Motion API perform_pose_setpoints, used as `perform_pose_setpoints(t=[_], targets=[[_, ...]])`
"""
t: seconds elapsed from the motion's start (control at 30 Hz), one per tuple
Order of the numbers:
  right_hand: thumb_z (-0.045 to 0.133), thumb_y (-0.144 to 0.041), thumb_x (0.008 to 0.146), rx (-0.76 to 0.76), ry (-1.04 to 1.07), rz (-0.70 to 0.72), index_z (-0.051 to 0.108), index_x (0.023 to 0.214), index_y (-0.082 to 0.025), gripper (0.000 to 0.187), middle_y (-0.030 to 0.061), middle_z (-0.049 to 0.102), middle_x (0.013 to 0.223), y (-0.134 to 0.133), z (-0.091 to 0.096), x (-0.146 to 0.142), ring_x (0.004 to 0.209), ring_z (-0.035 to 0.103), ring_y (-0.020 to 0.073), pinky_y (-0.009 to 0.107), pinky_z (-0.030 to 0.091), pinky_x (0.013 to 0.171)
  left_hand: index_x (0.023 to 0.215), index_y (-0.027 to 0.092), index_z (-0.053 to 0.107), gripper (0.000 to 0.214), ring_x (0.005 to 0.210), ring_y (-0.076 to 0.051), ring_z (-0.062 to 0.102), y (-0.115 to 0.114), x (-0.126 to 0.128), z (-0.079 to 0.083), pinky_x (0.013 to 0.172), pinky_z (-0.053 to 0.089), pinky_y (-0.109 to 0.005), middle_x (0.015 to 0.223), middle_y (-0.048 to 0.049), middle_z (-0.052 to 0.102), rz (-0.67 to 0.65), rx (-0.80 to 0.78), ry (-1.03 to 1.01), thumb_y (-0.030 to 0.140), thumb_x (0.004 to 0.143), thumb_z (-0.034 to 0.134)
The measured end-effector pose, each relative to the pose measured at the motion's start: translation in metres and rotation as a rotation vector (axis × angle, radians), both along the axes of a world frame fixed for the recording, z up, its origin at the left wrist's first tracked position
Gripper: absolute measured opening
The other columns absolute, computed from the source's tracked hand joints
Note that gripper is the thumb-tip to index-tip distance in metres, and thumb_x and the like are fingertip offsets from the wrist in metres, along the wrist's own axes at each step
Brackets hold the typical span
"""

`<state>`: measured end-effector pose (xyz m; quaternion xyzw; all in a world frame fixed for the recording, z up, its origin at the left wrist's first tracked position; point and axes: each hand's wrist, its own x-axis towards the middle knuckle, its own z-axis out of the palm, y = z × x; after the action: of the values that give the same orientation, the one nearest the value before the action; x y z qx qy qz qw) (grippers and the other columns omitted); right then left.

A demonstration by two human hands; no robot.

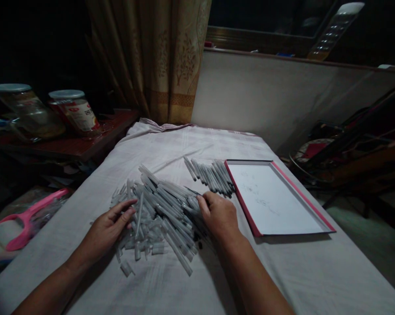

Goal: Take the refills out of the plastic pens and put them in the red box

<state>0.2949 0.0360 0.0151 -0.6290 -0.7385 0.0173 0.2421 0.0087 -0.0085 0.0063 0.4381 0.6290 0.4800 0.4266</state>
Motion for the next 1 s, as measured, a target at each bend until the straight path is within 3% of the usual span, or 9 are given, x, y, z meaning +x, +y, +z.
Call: perform_pose_setpoints(t=[0.07, 0.17, 0.4, 0.53, 0.67, 0.73, 0.83, 0.9, 1.0], targets=[[0.060, -0.029, 0.092, -0.035, -0.065, -0.008, 0.076, 0.086, -0.020, 0.020, 0.0067, 0.078, 0.079, 0.022, 0.008, -0.002, 0.068, 0.068, 0.0179, 0.026, 0.038, 0.059, 0.101, 0.018, 0.076, 0.053, 0.054, -0.014, 0.062, 0.001, -0.003, -0.002, 0.052, 0.048, -0.023, 0.074, -0.0026, 0.072, 0.006, 0.013, 0.035, 0.054, 0.063, 0.080], [0.059, -0.027, 0.092, -0.069, -0.166, 0.010, 0.078, 0.099, -0.015, 0.023, 0.0107, 0.079, 0.090, 0.051, 0.012, -0.011, 0.075, 0.071, 0.0172, 0.024, 0.037, 0.061, 0.095, 0.020, 0.075, 0.046, 0.055, -0.016, 0.065, 0.001, -0.005, -0.009, 0.054, 0.051, -0.024, 0.075, -0.0032, 0.075, -0.004, 0.052, 0.102, 0.056, 0.066, 0.076], [0.057, -0.032, 0.094, -0.089, -0.175, -0.020, 0.075, 0.083, -0.006, 0.034, 0.0131, 0.074, 0.075, 0.084, -0.005, -0.030, 0.071, 0.071, 0.0157, 0.024, 0.034, 0.058, 0.090, 0.023, 0.076, 0.028, 0.075, -0.022, 0.074, -0.009, 0.003, -0.011, 0.073, 0.059, -0.031, 0.083, -0.0062, 0.079, -0.138, 0.163, 0.128, 0.046, 0.075, 0.073], [0.058, -0.027, 0.092, -0.090, -0.118, -0.025, 0.075, 0.081, -0.007, 0.028, 0.0135, 0.072, 0.072, 0.085, 0.000, -0.027, 0.070, 0.070, 0.0174, 0.026, 0.035, 0.058, 0.093, 0.023, 0.077, 0.023, 0.078, -0.022, 0.074, -0.011, 0.000, -0.011, 0.076, 0.058, -0.030, 0.084, -0.0065, 0.078, -0.119, 0.206, 0.149, 0.041, 0.079, 0.072], [0.054, -0.027, 0.094, -0.095, -0.002, -0.021, 0.075, 0.087, -0.011, 0.028, 0.0113, 0.074, 0.074, 0.062, 0.014, -0.018, 0.067, 0.069, 0.0179, 0.026, 0.039, 0.059, 0.095, 0.023, 0.076, 0.022, 0.075, -0.021, 0.073, -0.011, -0.008, -0.016, 0.074, 0.057, -0.030, 0.081, -0.0058, 0.076, -0.079, 0.257, 0.238, 0.040, 0.084, 0.068], [0.054, -0.030, 0.093, -0.110, 0.096, 0.003, 0.073, 0.084, -0.015, 0.026, 0.0066, 0.073, 0.071, 0.039, 0.017, -0.015, 0.062, 0.066, 0.0164, 0.025, 0.042, 0.058, 0.100, 0.023, 0.074, 0.021, 0.081, -0.021, 0.073, -0.012, -0.009, -0.018, 0.079, 0.058, -0.031, 0.087, -0.0061, 0.076, -0.093, 0.389, 0.397, 0.036, 0.088, 0.064], [0.052, -0.036, 0.091, -0.199, 0.397, 0.145, 0.068, 0.077, -0.018, 0.028, 0.0021, 0.068, 0.066, -0.003, 0.016, -0.013, 0.058, 0.063, 0.0164, 0.025, 0.044, 0.056, 0.119, 0.024, 0.067, 0.028, 0.110, -0.024, 0.067, -0.015, -0.006, -0.020, 0.097, 0.053, -0.038, 0.118, -0.0096, 0.070, -0.087, 0.663, 0.708, 0.026, 0.091, 0.061], [0.052, -0.036, 0.091, -0.283, 0.440, 0.249, 0.066, 0.075, -0.020, 0.027, 0.0008, 0.065, 0.063, -0.029, 0.013, -0.014, 0.056, 0.060, 0.0162, 0.025, 0.042, 0.052, 0.132, 0.025, 0.058, 0.041, 0.129, -0.027, 0.055, -0.017, -0.001, -0.020, 0.108, 0.046, -0.043, 0.138, -0.0123, 0.057, -0.081, 0.779, 0.871, 0.021, 0.091, 0.063], [0.051, -0.032, 0.092, -0.293, 0.453, 0.357, 0.064, 0.075, -0.021, 0.023, 0.0009, 0.064, 0.064, -0.054, 0.010, -0.015, 0.058, 0.061, 0.0169, 0.026, 0.043, 0.054, 0.141, 0.027, 0.049, 0.053, 0.139, -0.030, 0.044, -0.020, 0.005, -0.019, 0.113, 0.039, -0.047, 0.147, -0.0135, 0.048, -0.146, 0.854, 1.013, 0.018, 0.090, 0.064]])
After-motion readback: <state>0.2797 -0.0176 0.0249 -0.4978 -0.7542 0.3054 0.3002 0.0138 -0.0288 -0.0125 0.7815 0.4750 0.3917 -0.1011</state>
